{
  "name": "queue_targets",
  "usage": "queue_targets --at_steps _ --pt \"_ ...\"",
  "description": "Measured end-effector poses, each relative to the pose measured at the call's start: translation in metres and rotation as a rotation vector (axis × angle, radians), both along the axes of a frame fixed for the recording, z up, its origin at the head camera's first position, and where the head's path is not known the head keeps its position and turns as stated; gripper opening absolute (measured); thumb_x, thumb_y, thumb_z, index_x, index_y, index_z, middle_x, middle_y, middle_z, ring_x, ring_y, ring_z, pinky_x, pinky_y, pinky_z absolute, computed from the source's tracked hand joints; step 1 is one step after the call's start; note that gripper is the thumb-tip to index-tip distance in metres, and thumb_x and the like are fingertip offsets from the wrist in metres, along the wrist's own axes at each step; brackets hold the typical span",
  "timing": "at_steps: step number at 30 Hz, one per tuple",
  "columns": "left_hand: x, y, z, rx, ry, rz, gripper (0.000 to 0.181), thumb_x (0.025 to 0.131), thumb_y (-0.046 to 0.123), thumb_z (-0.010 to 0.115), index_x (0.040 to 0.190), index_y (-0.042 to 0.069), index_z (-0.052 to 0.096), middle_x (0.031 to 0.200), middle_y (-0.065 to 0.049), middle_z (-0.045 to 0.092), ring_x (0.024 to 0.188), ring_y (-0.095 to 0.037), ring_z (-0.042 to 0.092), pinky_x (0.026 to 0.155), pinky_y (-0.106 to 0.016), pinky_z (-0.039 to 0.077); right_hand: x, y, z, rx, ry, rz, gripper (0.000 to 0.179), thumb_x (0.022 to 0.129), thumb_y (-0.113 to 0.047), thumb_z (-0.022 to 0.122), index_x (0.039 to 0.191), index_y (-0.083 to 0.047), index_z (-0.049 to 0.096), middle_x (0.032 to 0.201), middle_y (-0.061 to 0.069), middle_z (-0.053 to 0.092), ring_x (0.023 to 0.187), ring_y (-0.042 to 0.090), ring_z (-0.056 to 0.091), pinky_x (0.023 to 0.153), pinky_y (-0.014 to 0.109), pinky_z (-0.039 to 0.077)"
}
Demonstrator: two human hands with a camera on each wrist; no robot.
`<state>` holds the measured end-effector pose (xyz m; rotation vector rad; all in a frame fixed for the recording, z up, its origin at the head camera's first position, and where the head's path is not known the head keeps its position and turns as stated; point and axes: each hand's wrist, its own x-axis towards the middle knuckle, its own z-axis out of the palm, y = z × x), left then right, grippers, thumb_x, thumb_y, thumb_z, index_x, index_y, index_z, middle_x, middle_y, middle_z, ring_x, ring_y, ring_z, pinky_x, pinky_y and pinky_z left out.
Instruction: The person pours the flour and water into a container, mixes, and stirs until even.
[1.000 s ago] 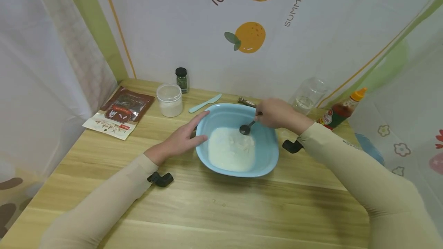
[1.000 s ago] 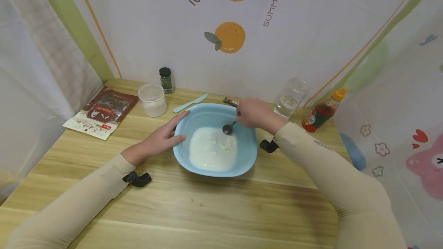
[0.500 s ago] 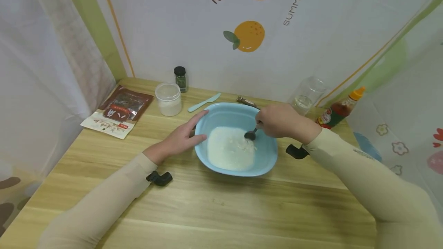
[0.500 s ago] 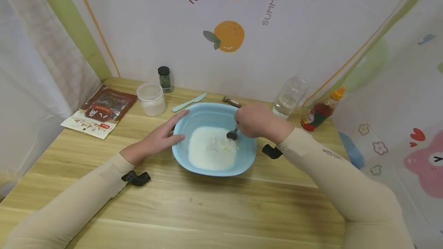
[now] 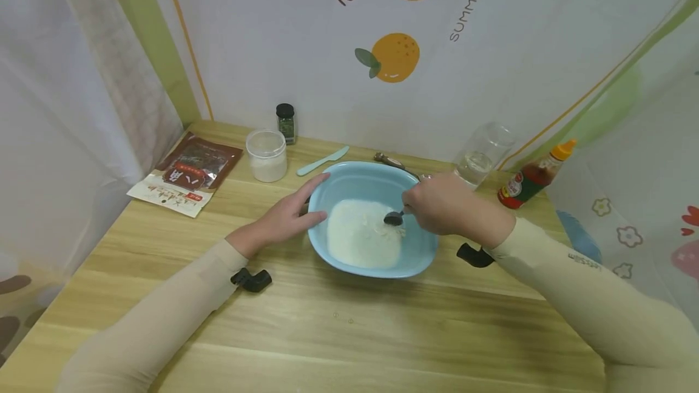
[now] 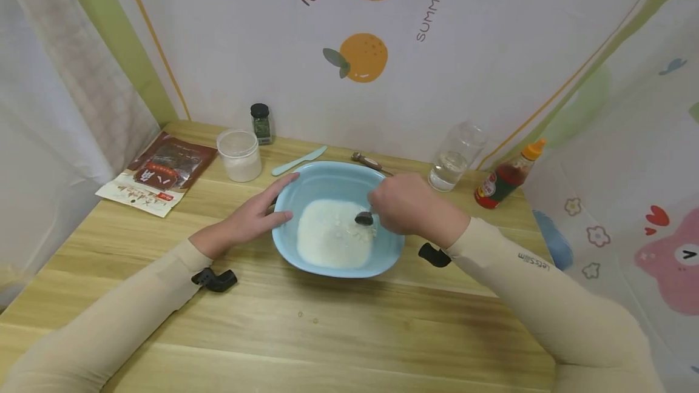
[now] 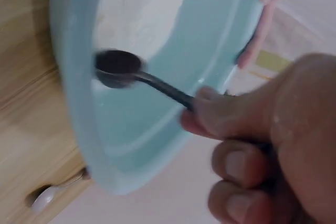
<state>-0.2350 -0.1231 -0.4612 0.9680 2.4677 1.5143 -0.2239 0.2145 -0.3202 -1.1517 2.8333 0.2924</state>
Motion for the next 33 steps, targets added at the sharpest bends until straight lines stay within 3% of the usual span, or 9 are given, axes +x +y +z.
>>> queue_targets --at_steps 4,10,15,18,23,29,33 --pt "0.001 0.001 0.0 0.001 -0.002 -0.001 0.084 0.107 0.026 0.066 0.179 0.014 0.022 0.169 -0.029 0.046 0.14 -0.046 0.063 0.108 -0.058 0.06 -0.004 0.005 -0.01 -0.057 0.102 0.036 0.027 0.101 -0.015 0.08 0.077 -0.016 0.07 0.062 -0.004 0.055 0.053 0.015 0.041 0.045 0.033 0.04" --pt "0.0 0.002 -0.001 0.003 -0.013 -0.013 0.085 0.108 0.026 0.066 0.179 0.015 0.021 0.17 -0.028 0.044 0.14 -0.046 0.063 0.105 -0.055 0.062 -0.005 0.011 -0.021 0.002 0.177 0.073 0.025 0.097 -0.014 0.081 0.076 -0.016 0.067 0.062 -0.002 0.057 0.051 0.02 0.048 0.043 0.038 0.044" --pt "-0.001 0.001 -0.001 -0.002 0.0 -0.003 0.085 0.107 0.028 0.066 0.179 0.016 0.022 0.168 -0.027 0.047 0.139 -0.044 0.063 0.11 -0.058 0.059 0.0 0.009 -0.013 -0.032 0.143 0.057 0.024 0.098 -0.014 0.079 0.076 -0.015 0.069 0.063 -0.003 0.056 0.052 0.018 0.047 0.043 0.036 0.043" --pt "-0.002 0.001 -0.002 -0.001 0.003 -0.006 0.085 0.107 0.028 0.066 0.179 0.015 0.022 0.168 -0.027 0.046 0.14 -0.045 0.063 0.11 -0.058 0.059 -0.001 0.007 -0.009 -0.108 0.107 0.033 0.018 0.099 -0.014 0.08 0.081 -0.014 0.075 0.068 -0.003 0.063 0.054 0.015 0.05 0.046 0.034 0.045" --pt "-0.001 0.001 -0.002 0.007 -0.003 -0.013 0.085 0.107 0.027 0.065 0.179 0.013 0.021 0.169 -0.028 0.045 0.14 -0.047 0.063 0.107 -0.056 0.061 -0.009 0.008 -0.015 -0.202 0.041 0.004 0.012 0.101 -0.012 0.079 0.09 -0.012 0.081 0.073 -0.002 0.07 0.057 0.012 0.053 0.048 0.033 0.048" --pt "0.001 0.002 -0.001 0.018 -0.022 -0.025 0.084 0.108 0.025 0.065 0.179 0.012 0.021 0.171 -0.029 0.042 0.14 -0.048 0.062 0.101 -0.052 0.065 -0.016 0.014 -0.019 -0.186 -0.045 -0.043 0.014 0.102 -0.01 0.074 0.091 -0.013 0.082 0.077 -0.003 0.073 0.061 0.012 0.054 0.052 0.033 0.048" --pt "0.001 0.001 0.001 0.009 -0.022 -0.01 0.084 0.108 0.025 0.065 0.179 0.014 0.021 0.171 -0.028 0.043 0.139 -0.047 0.063 0.101 -0.052 0.065 -0.018 0.015 -0.015 -0.181 -0.05 -0.094 0.014 0.102 -0.01 0.074 0.091 -0.013 0.082 0.077 -0.003 0.072 0.061 0.014 0.055 0.051 0.035 0.048"
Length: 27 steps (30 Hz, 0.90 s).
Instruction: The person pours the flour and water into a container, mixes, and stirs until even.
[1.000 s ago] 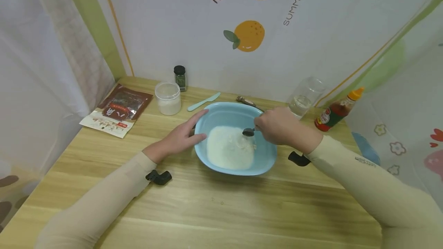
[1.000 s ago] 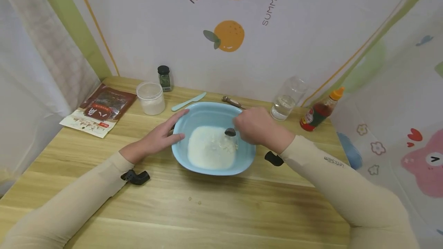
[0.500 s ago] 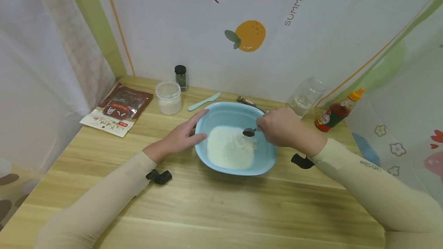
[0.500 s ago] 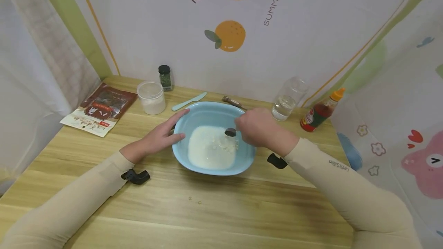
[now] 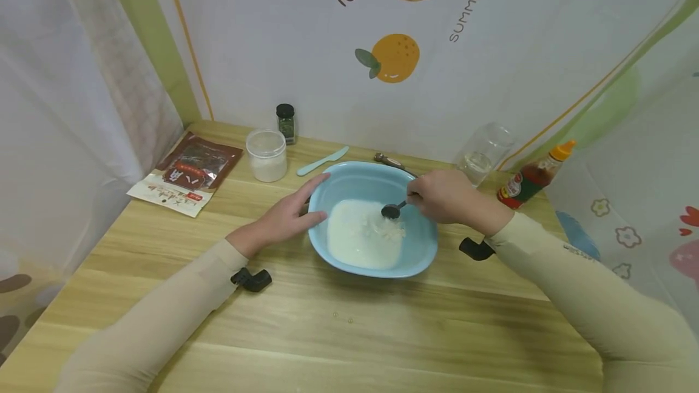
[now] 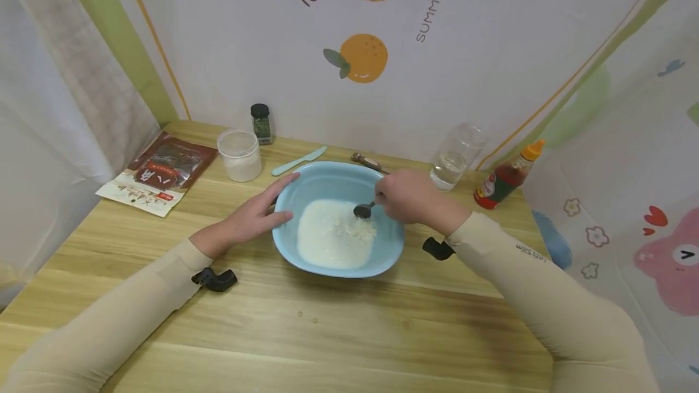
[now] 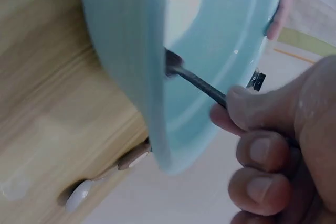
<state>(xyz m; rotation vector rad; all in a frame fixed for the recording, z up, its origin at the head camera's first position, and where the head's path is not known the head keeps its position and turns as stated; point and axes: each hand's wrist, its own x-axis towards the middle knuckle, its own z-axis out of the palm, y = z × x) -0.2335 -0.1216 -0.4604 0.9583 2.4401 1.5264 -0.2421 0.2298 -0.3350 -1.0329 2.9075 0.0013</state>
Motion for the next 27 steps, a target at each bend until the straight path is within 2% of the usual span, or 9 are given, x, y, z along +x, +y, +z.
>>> queue_targets --at_steps 7,13,23,27 --pt "0.0 -0.001 -0.001 0.008 -0.007 -0.008 0.085 0.108 0.024 0.065 0.179 0.013 0.02 0.17 -0.029 0.042 0.139 -0.048 0.063 0.1 -0.052 0.065 0.004 -0.001 -0.001 0.089 0.057 0.028 0.015 0.102 -0.012 0.074 0.09 -0.014 0.081 0.071 -0.004 0.066 0.06 0.015 0.052 0.049 0.033 0.044" --pt "-0.002 -0.001 -0.002 -0.006 0.02 0.005 0.085 0.107 0.026 0.066 0.179 0.014 0.022 0.171 -0.027 0.042 0.141 -0.046 0.062 0.107 -0.057 0.061 0.012 -0.005 0.0 0.062 0.106 0.08 0.017 0.101 -0.012 0.078 0.084 -0.012 0.077 0.068 -0.004 0.063 0.056 0.015 0.05 0.046 0.032 0.044" --pt "-0.002 -0.002 -0.001 -0.012 0.022 0.006 0.086 0.107 0.027 0.066 0.179 0.013 0.021 0.171 -0.028 0.042 0.14 -0.046 0.062 0.109 -0.058 0.059 0.016 -0.003 0.008 0.049 0.12 0.088 0.016 0.098 -0.009 0.077 0.084 -0.015 0.08 0.07 -0.004 0.067 0.055 0.013 0.049 0.045 0.033 0.043" --pt "-0.003 -0.003 -0.002 -0.013 0.02 0.005 0.086 0.107 0.027 0.066 0.179 0.014 0.021 0.171 -0.028 0.043 0.14 -0.045 0.063 0.109 -0.057 0.06 0.012 0.0 0.011 0.032 0.059 0.096 0.016 0.098 -0.008 0.078 0.085 -0.017 0.081 0.076 -0.004 0.071 0.059 0.012 0.051 0.049 0.034 0.046"
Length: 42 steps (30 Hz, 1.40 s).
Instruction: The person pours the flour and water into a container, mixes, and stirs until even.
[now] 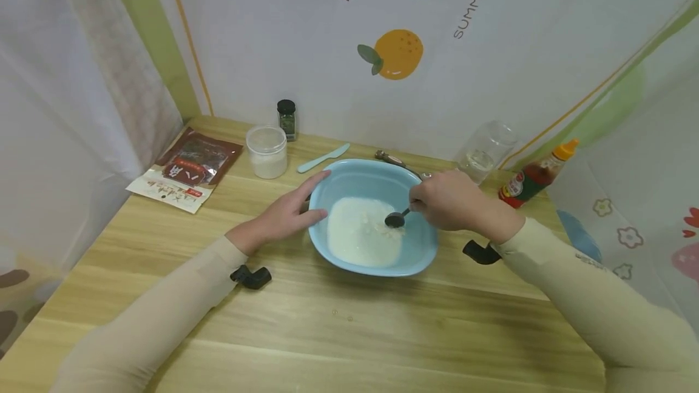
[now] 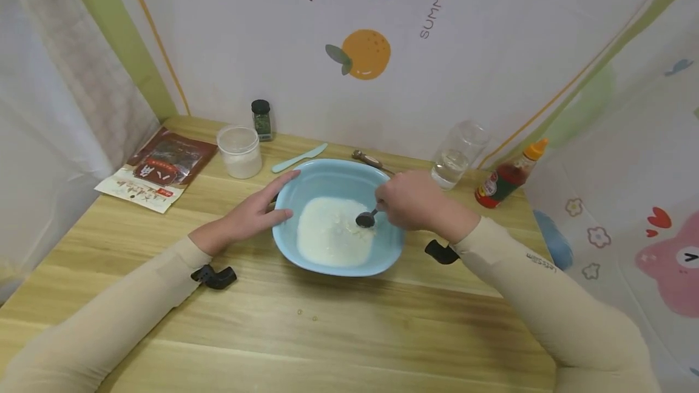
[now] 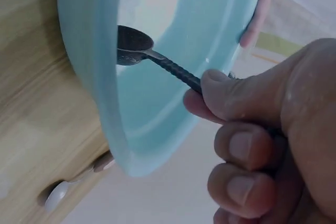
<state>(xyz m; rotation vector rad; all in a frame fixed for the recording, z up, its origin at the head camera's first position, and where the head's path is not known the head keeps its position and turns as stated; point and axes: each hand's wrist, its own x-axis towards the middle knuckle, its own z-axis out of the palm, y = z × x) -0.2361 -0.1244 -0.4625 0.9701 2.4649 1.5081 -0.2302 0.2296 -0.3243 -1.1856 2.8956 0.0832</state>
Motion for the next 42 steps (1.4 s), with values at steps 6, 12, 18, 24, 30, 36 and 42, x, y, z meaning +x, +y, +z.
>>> queue_targets --at_steps 6,12,18,24,30,36,42 --pt "-0.001 0.0 -0.001 0.003 0.009 -0.001 0.085 0.108 0.027 0.066 0.179 0.013 0.021 0.169 -0.028 0.045 0.14 -0.045 0.063 0.109 -0.057 0.06 -0.016 0.007 0.005 0.016 -0.158 0.004 0.013 0.103 -0.012 0.078 0.091 -0.016 0.081 0.085 -0.004 0.074 0.067 0.009 0.059 0.061 0.035 0.054" --pt "-0.001 0.001 0.0 0.006 -0.001 -0.007 0.085 0.108 0.026 0.066 0.179 0.014 0.021 0.169 -0.028 0.046 0.139 -0.045 0.064 0.107 -0.056 0.061 -0.024 0.008 0.006 0.066 -0.375 0.063 0.012 0.107 -0.016 0.076 0.096 -0.018 0.083 0.088 -0.008 0.074 0.074 0.007 0.063 0.07 0.037 0.058" --pt "0.0 0.0 0.001 0.006 -0.004 0.004 0.085 0.107 0.027 0.066 0.179 0.014 0.021 0.169 -0.027 0.045 0.139 -0.044 0.063 0.11 -0.057 0.059 -0.031 0.005 0.002 0.047 -0.34 0.017 0.012 0.109 -0.019 0.074 0.102 -0.015 0.083 0.093 -0.005 0.076 0.076 0.009 0.064 0.071 0.038 0.059" --pt "-0.001 0.001 0.0 0.015 -0.013 -0.01 0.084 0.108 0.026 0.065 0.179 0.013 0.02 0.169 -0.027 0.045 0.139 -0.044 0.064 0.109 -0.057 0.06 -0.034 0.009 0.003 0.078 -0.324 0.02 0.012 0.106 -0.017 0.077 0.097 -0.018 0.083 0.089 -0.006 0.074 0.075 0.009 0.063 0.07 0.037 0.058" --pt "0.0 0.001 0.001 0.02 -0.019 -0.01 0.085 0.108 0.027 0.065 0.179 0.014 0.02 0.17 -0.027 0.045 0.14 -0.044 0.063 0.109 -0.057 0.06 -0.035 0.006 0.001 0.04 -0.34 0.004 0.011 0.108 -0.019 0.074 0.101 -0.015 0.083 0.093 -0.004 0.076 0.078 0.01 0.064 0.071 0.039 0.058" --pt "-0.001 0.002 -0.001 0.02 -0.023 -0.019 0.084 0.109 0.026 0.064 0.179 0.014 0.019 0.171 -0.026 0.044 0.142 -0.044 0.062 0.112 -0.057 0.058 -0.032 0.009 0.003 0.073 -0.35 0.01 0.012 0.107 -0.016 0.076 0.098 -0.017 0.083 0.091 -0.006 0.075 0.078 0.01 0.065 0.072 0.038 0.059" --pt "0.0 0.002 0.0 0.026 -0.023 -0.02 0.084 0.109 0.025 0.064 0.179 0.013 0.019 0.17 -0.027 0.045 0.141 -0.044 0.062 0.11 -0.057 0.059 -0.027 0.001 0.001 0.04 -0.482 0.087 0.014 0.109 -0.02 0.074 0.097 -0.019 0.081 0.089 -0.009 0.073 0.076 0.007 0.061 0.071 0.035 0.055"
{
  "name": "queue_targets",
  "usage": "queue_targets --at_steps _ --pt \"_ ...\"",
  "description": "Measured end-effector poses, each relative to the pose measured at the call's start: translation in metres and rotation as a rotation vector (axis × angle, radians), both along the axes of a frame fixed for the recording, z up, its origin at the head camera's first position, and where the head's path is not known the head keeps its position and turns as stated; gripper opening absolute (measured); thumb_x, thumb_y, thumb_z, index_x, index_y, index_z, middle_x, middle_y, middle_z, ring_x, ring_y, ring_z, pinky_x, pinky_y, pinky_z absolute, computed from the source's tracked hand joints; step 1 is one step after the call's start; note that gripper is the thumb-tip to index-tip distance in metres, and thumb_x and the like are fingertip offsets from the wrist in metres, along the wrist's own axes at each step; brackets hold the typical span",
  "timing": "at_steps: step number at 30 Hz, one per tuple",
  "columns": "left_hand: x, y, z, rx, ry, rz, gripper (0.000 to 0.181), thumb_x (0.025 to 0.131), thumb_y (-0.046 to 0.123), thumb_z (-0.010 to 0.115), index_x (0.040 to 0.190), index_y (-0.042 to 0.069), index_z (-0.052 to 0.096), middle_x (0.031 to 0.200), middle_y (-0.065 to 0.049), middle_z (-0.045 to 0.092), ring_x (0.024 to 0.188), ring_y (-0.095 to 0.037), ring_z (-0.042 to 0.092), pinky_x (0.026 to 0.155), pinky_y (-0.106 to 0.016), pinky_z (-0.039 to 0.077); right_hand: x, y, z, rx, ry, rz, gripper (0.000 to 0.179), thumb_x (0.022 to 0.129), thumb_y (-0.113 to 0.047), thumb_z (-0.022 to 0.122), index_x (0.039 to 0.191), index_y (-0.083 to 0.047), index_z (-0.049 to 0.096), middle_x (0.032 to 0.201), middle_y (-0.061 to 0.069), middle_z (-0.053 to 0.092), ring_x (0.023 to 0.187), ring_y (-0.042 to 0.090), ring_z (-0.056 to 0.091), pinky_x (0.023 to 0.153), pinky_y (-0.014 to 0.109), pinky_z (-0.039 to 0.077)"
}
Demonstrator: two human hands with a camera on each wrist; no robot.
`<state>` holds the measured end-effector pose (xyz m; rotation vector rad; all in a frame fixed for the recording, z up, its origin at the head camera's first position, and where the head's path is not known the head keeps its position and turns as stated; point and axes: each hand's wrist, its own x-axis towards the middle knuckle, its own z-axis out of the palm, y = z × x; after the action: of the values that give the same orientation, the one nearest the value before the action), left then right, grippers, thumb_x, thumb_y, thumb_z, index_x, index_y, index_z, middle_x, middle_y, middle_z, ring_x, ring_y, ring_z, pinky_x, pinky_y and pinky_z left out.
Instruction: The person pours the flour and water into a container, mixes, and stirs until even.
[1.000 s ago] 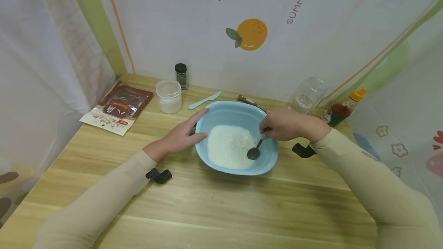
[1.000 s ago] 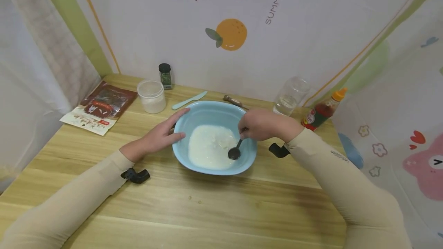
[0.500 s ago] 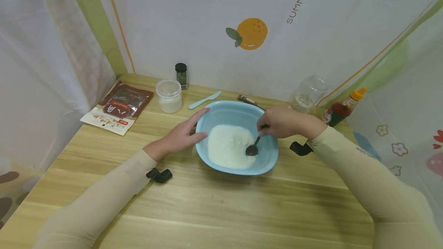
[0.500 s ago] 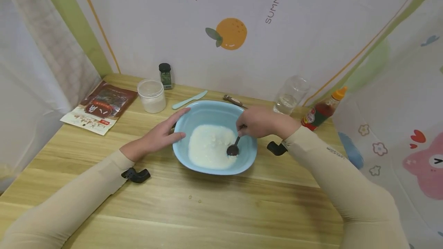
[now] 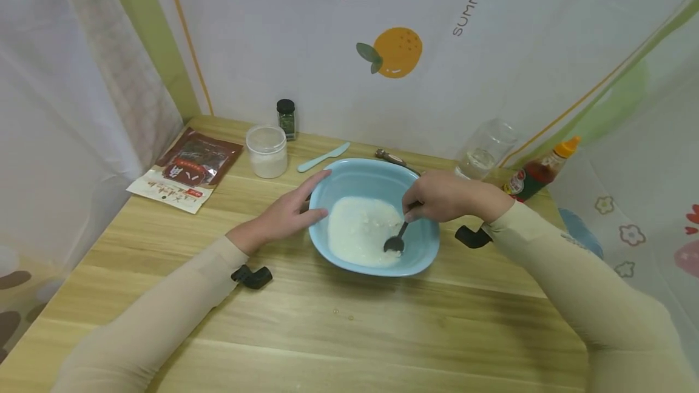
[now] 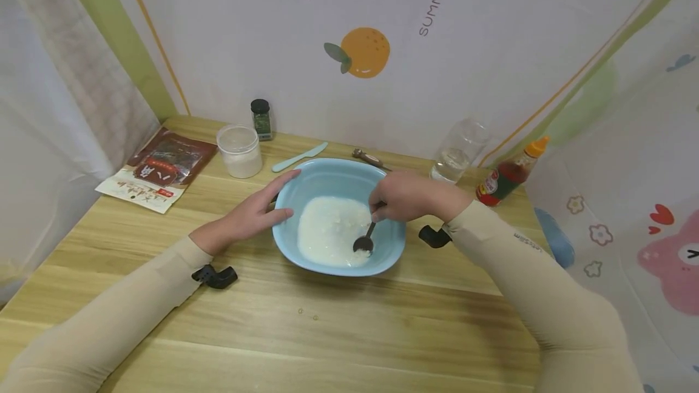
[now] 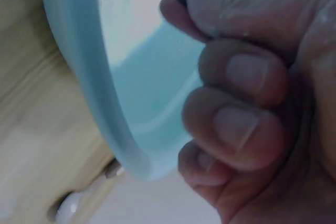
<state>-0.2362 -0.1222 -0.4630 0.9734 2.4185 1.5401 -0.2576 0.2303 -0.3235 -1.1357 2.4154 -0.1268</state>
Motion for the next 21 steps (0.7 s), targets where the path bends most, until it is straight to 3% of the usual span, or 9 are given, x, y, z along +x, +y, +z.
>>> queue_targets --at_steps 6,13,17,21 --pt "0.001 0.001 0.002 -0.019 0.011 0.016 0.085 0.108 0.027 0.065 0.179 0.015 0.021 0.168 -0.027 0.047 0.14 -0.043 0.063 0.11 -0.057 0.059 -0.003 -0.006 -0.011 -0.071 -0.033 0.01 0.012 0.109 -0.022 0.074 0.101 -0.019 0.083 0.092 -0.011 0.075 0.078 0.006 0.062 0.074 0.035 0.056" --pt "0.0 0.001 0.002 -0.017 0.015 0.011 0.084 0.108 0.026 0.065 0.179 0.014 0.02 0.168 -0.027 0.047 0.14 -0.043 0.063 0.11 -0.057 0.059 -0.014 0.004 -0.007 -0.016 -0.007 -0.13 0.013 0.109 -0.018 0.073 0.102 -0.013 0.083 0.091 -0.002 0.076 0.076 0.011 0.062 0.071 0.037 0.056" --pt "-0.001 0.001 0.001 0.0 -0.003 -0.004 0.084 0.109 0.025 0.065 0.179 0.014 0.02 0.17 -0.026 0.045 0.141 -0.043 0.062 0.109 -0.056 0.06 -0.011 0.005 -0.006 0.02 -0.063 -0.073 0.014 0.109 -0.02 0.074 0.097 -0.017 0.082 0.086 -0.006 0.074 0.073 0.01 0.061 0.07 0.035 0.055" --pt "0.0 0.001 0.002 0.0 0.006 -0.002 0.084 0.109 0.025 0.065 0.179 0.013 0.02 0.169 -0.027 0.045 0.141 -0.044 0.062 0.109 -0.056 0.06 -0.008 -0.004 -0.014 -0.036 -0.083 -0.061 0.014 0.11 -0.025 0.074 0.101 -0.019 0.083 0.09 -0.004 0.076 0.075 0.01 0.061 0.073 0.036 0.054"
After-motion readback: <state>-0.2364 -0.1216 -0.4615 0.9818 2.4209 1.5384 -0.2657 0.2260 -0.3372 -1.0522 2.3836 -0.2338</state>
